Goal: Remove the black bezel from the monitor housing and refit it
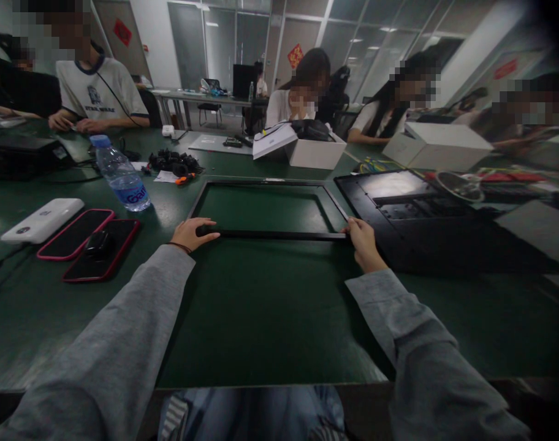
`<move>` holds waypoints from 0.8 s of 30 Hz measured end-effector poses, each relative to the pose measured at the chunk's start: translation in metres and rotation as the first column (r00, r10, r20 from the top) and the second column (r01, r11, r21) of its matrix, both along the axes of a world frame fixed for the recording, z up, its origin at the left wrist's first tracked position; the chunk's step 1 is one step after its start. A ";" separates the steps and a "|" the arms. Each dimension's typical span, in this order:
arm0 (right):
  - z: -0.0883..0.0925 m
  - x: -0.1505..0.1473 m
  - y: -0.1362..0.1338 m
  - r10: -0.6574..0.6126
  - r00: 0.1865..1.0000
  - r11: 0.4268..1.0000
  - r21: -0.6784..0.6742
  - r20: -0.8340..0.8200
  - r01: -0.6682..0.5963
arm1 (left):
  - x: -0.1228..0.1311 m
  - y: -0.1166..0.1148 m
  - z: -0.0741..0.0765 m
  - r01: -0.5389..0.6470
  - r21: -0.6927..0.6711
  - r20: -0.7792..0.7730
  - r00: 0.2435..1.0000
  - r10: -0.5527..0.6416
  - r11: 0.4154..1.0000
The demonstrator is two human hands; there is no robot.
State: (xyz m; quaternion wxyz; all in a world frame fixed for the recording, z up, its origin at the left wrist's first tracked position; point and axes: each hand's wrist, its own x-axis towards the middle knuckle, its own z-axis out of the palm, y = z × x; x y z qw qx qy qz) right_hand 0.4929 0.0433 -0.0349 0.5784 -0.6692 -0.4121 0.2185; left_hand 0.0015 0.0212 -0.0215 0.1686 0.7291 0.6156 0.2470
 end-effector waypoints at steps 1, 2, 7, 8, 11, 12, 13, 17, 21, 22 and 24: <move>0.000 0.000 0.000 0.001 1.000 1.000 0.003 -0.005 -0.001 | 0.001 -0.001 0.001 -0.002 0.001 0.008 1.000 0.002 1.000; 0.000 0.000 0.000 0.005 1.000 1.000 0.005 -0.011 -0.005 | 0.002 -0.002 0.003 -0.004 0.001 0.014 1.000 0.004 1.000; 0.002 -0.001 -0.001 0.025 0.999 1.000 0.010 -0.044 -0.024 | 0.003 -0.004 0.006 0.005 -0.011 0.027 1.000 -0.004 1.000; 0.002 -0.001 -0.001 0.027 0.999 1.000 0.013 -0.048 -0.026 | 0.003 -0.004 0.007 0.009 -0.011 0.030 1.000 -0.009 1.000; 0.003 -0.003 -0.001 0.039 0.998 0.999 0.014 -0.055 -0.038 | 0.003 -0.004 0.007 0.011 -0.014 0.038 0.999 -0.011 1.000; 0.004 -0.003 -0.002 0.043 0.997 0.999 0.012 -0.057 -0.042 | 0.004 -0.005 0.008 0.009 -0.016 0.039 0.999 -0.008 1.000; 0.004 -0.003 -0.002 0.043 0.997 0.999 0.008 -0.060 -0.043 | 0.004 -0.005 0.008 0.007 -0.016 0.037 0.999 -0.006 1.000; 0.005 -0.003 -0.001 0.033 0.997 0.999 0.005 -0.076 -0.033 | 0.004 -0.004 0.008 0.007 -0.017 0.025 1.000 -0.007 1.000; 0.006 -0.003 -0.002 0.038 0.996 0.999 -0.002 -0.083 -0.038 | 0.002 -0.001 0.003 0.019 -0.003 0.017 1.000 -0.019 1.000; 0.006 -0.003 -0.002 0.039 0.996 0.999 -0.003 -0.075 -0.039 | 0.001 0.000 0.002 0.026 0.003 0.016 1.000 -0.026 1.000; 0.006 -0.003 -0.003 0.042 0.998 0.999 0.003 -0.049 -0.042 | -0.001 0.002 0.001 0.040 0.005 0.013 0.999 -0.040 0.999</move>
